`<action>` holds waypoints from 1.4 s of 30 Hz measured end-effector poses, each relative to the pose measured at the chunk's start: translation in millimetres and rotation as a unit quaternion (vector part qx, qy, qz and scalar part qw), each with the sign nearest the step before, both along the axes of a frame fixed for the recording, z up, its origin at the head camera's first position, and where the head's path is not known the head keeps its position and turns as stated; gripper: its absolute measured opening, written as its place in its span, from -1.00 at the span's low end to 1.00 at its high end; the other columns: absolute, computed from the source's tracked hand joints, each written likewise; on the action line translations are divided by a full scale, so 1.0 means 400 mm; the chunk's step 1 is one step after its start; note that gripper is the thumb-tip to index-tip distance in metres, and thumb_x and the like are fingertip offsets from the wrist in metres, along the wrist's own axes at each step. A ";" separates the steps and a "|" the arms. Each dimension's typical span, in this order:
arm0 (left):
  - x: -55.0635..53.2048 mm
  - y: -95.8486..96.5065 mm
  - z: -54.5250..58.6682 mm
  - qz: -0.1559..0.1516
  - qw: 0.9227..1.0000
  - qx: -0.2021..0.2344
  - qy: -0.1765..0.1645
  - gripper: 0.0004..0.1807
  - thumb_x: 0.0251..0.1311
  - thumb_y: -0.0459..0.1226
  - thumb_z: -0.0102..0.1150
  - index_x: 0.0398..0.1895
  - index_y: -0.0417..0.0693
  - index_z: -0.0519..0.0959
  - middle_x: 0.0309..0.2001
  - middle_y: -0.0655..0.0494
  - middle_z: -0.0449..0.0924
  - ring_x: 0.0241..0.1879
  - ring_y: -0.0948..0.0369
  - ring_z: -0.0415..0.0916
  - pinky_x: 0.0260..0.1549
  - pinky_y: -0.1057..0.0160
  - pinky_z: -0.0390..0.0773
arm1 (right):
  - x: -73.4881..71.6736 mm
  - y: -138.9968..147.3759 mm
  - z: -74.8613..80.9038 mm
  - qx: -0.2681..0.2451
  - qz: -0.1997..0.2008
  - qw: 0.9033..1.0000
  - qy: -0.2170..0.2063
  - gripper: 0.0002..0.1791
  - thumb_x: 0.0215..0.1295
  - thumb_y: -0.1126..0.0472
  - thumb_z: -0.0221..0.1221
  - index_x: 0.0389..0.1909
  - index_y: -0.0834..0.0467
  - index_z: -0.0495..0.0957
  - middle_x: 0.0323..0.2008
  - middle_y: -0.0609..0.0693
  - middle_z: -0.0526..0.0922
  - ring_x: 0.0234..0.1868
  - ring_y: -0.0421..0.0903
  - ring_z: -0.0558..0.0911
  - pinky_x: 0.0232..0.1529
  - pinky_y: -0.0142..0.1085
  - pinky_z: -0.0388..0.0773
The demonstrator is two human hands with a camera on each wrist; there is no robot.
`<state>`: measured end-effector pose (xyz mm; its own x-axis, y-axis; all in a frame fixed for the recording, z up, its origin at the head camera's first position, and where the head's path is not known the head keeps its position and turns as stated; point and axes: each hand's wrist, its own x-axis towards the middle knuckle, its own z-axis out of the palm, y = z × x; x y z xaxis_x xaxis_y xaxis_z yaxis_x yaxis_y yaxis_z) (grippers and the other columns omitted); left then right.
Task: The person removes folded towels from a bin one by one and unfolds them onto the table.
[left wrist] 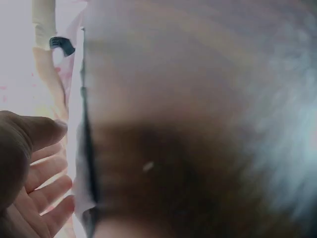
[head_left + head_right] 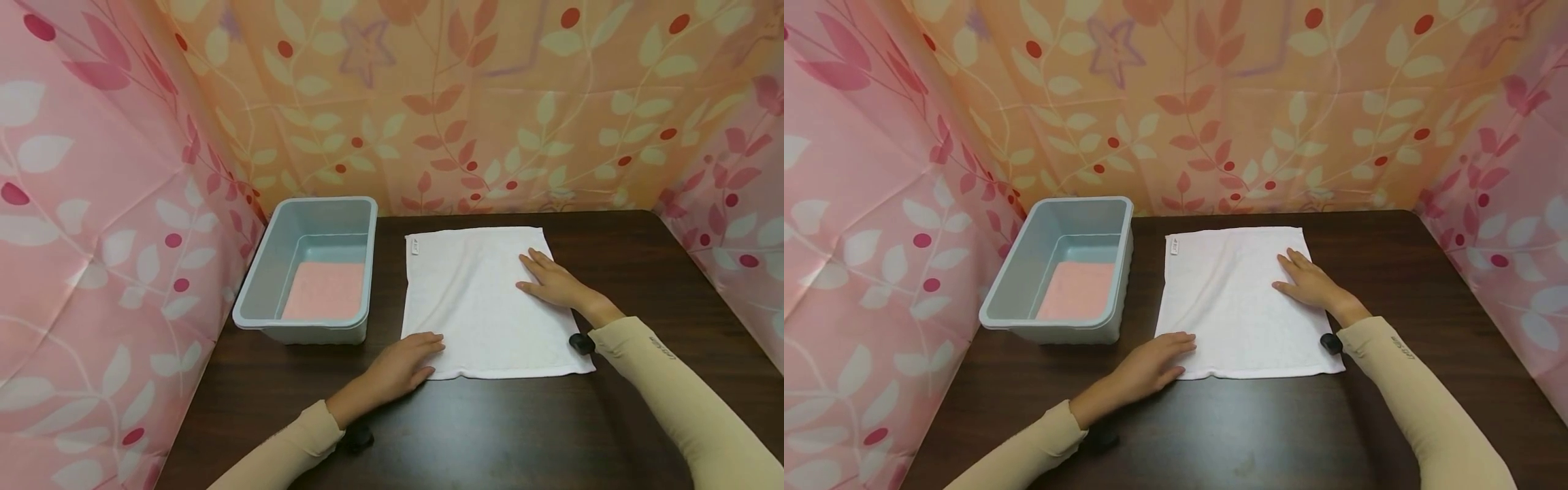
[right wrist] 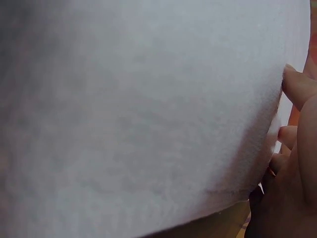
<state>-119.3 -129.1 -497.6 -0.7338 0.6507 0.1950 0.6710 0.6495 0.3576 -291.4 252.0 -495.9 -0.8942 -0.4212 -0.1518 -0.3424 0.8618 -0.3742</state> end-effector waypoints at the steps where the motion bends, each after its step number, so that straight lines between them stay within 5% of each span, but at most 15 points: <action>1: 0.000 0.001 -0.003 -0.003 1.000 -0.015 -0.001 -0.53 0.32 -0.15 0.22 0.28 -0.02 0.51 0.37 0.12 0.46 0.40 0.17 0.37 0.33 0.16 0.44 | -0.001 -0.002 0.000 -0.001 0.001 1.000 0.000 -0.09 0.44 -0.21 0.02 0.56 0.23 -0.07 0.57 0.35 -0.19 0.58 0.34 -0.19 0.50 0.30 -0.19; 10: -0.001 -0.003 -0.012 -0.014 0.998 -0.061 0.008 -0.50 0.37 -0.07 0.15 0.31 -0.04 0.48 0.40 0.11 0.42 0.44 0.17 0.32 0.38 0.17 0.37 | -0.024 -0.055 0.040 0.033 0.015 0.999 0.033 -0.19 0.42 -0.10 0.11 0.46 0.35 0.17 0.48 0.47 0.08 0.50 0.43 0.07 0.46 0.28 0.02; 16: 0.002 -0.003 -0.003 -0.015 0.996 -0.087 -0.016 -0.48 0.40 -0.04 0.09 0.35 -0.01 0.45 0.45 0.14 0.36 0.48 0.20 0.26 0.42 0.19 0.31 | -0.039 -0.221 0.078 -0.011 0.058 0.996 0.059 -0.30 0.38 -0.03 0.17 0.41 0.25 0.31 0.43 0.37 0.27 0.45 0.37 0.24 0.44 0.24 0.16; 21: -0.001 -0.002 0.005 -0.023 0.994 -0.104 -0.011 -0.48 0.41 -0.02 0.07 0.36 0.00 0.44 0.46 0.16 0.33 0.49 0.21 0.23 0.43 0.19 0.30 | -0.046 -0.379 0.067 -0.037 0.124 0.990 0.051 -0.26 0.36 -0.10 0.19 0.46 0.15 0.27 0.47 0.30 0.24 0.49 0.30 0.22 0.46 0.21 0.16; 26: 0.000 0.003 0.009 -0.029 0.992 -0.119 -0.007 -0.46 0.42 -0.01 0.06 0.38 0.00 0.42 0.48 0.16 0.31 0.50 0.19 0.21 0.44 0.19 0.30 | -0.054 -0.472 0.044 0.016 0.144 0.988 0.045 -0.19 0.36 -0.18 0.15 0.51 0.11 0.18 0.53 0.28 0.11 0.55 0.28 0.12 0.50 0.18 0.10; 36: 0.015 0.004 0.017 -0.054 0.990 -0.130 0.001 -0.49 0.42 -0.02 0.06 0.36 0.04 0.45 0.46 0.20 0.34 0.50 0.14 0.23 0.43 0.15 0.31 | -0.060 -0.519 0.039 0.070 0.122 0.990 0.028 -0.11 0.38 -0.32 0.02 0.58 -0.02 -0.02 0.60 0.22 -0.12 0.61 0.26 -0.09 0.55 0.19 -0.05; 42: 0.004 0.021 0.032 -0.040 0.991 -0.125 0.013 -0.64 0.42 -0.09 0.07 0.20 0.11 0.59 0.34 0.25 0.50 0.37 0.19 0.40 0.32 0.20 0.43 | -0.056 -0.524 0.037 0.065 0.119 0.990 0.031 -0.09 0.38 -0.32 0.02 0.58 0.02 -0.04 0.59 0.26 -0.12 0.60 0.30 -0.10 0.54 0.20 -0.08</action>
<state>-117.5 -120.6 -484.7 -0.6741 0.7376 0.0387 0.7313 0.6592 0.1752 -314.0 42.2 -480.9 -0.7817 -0.6012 -0.1658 -0.5600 0.7937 -0.2378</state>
